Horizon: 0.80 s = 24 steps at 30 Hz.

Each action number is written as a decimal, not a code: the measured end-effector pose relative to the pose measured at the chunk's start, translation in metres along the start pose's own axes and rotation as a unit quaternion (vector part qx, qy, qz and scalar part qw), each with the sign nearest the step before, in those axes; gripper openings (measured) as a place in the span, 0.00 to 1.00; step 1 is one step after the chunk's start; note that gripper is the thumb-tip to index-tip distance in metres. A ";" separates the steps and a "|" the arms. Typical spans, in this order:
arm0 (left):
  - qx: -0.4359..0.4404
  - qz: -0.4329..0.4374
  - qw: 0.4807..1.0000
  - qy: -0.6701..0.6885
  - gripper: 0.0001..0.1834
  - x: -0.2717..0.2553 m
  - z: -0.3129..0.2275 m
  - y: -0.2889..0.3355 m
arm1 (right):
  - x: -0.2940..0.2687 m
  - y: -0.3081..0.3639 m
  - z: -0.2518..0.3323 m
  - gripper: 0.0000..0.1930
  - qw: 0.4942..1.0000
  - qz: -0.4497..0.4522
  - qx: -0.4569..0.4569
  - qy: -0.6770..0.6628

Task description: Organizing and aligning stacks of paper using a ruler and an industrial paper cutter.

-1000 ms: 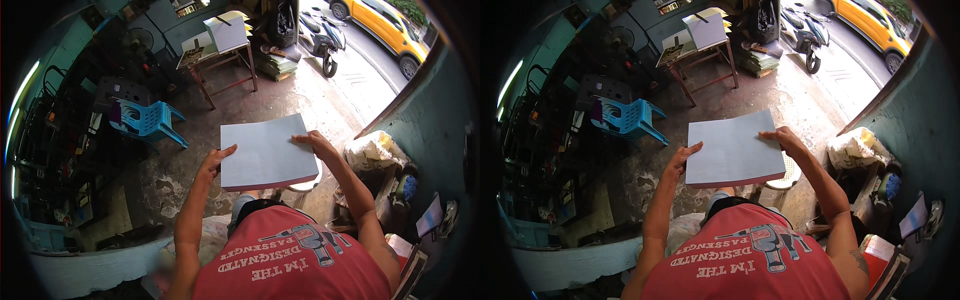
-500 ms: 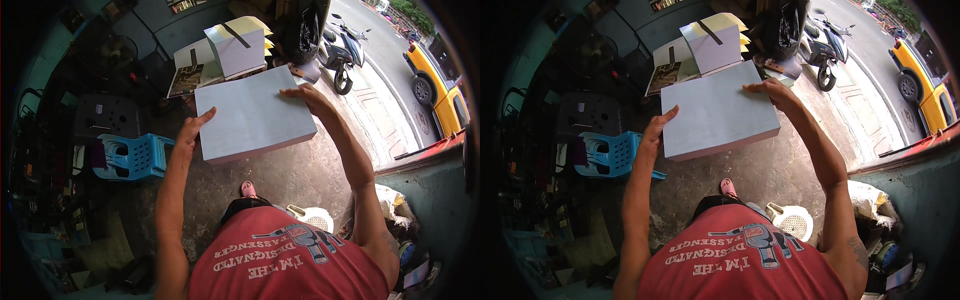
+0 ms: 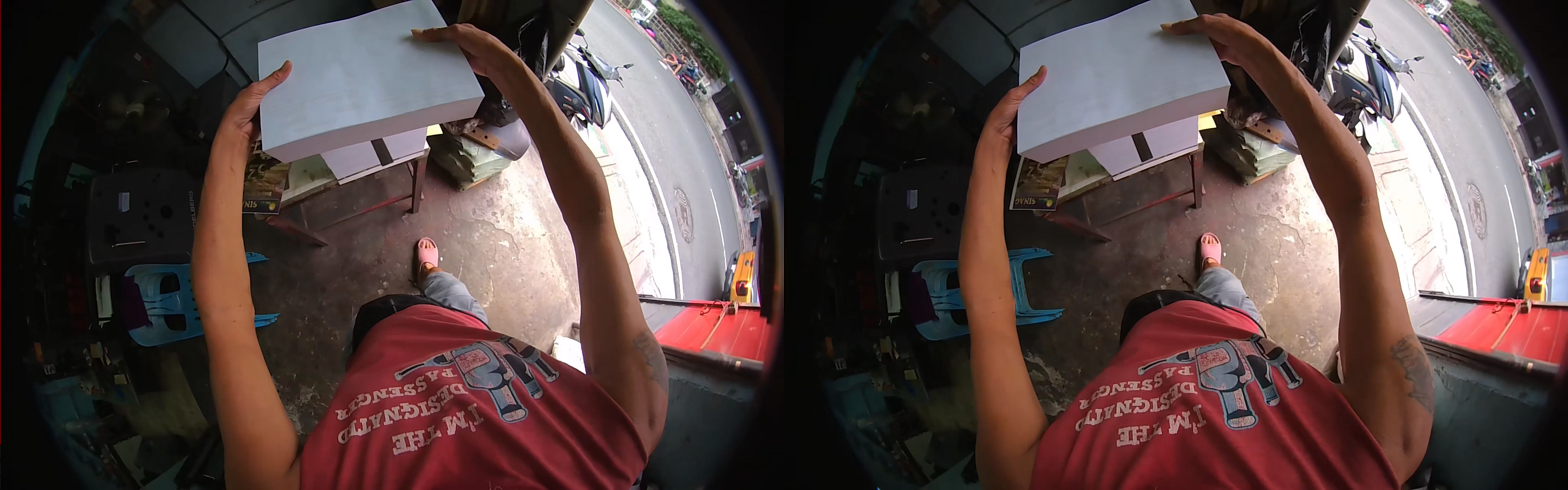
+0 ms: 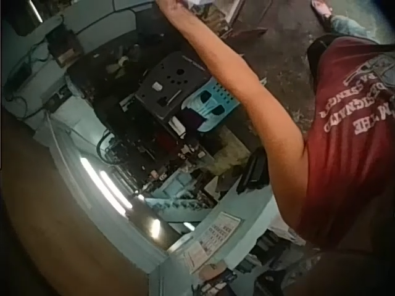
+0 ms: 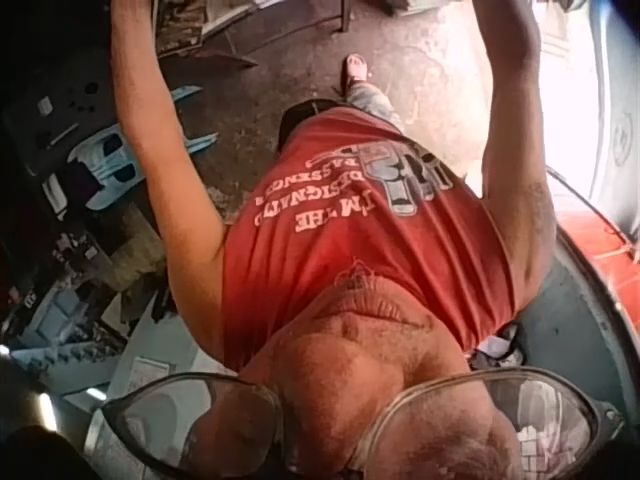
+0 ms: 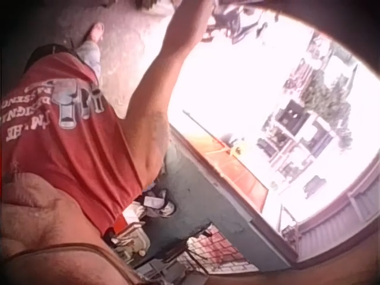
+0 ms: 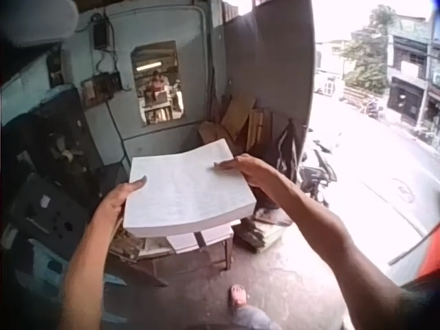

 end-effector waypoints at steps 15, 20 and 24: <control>-0.037 -0.140 0.989 0.033 0.41 -0.050 0.011 -0.117 | -0.021 -0.091 -0.106 0.32 0.987 0.011 0.129 0.100; -0.063 -0.154 0.985 0.051 0.40 -0.069 0.018 -0.118 | -0.004 -0.105 -0.105 0.22 0.986 0.000 0.161 0.039; -0.047 -0.147 0.987 0.036 0.40 -0.083 0.024 -0.128 | -0.014 -0.111 -0.117 0.19 0.985 0.025 0.172 -0.014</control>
Point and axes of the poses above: each hand's wrist, its own y-axis away from the middle knuckle, its own x-axis out of the palm, z = x × y, the point moved 1 cm from there along -y, towards the middle knuckle, and after that the axes turned 15 degrees about -x, right-handed, at the moved point
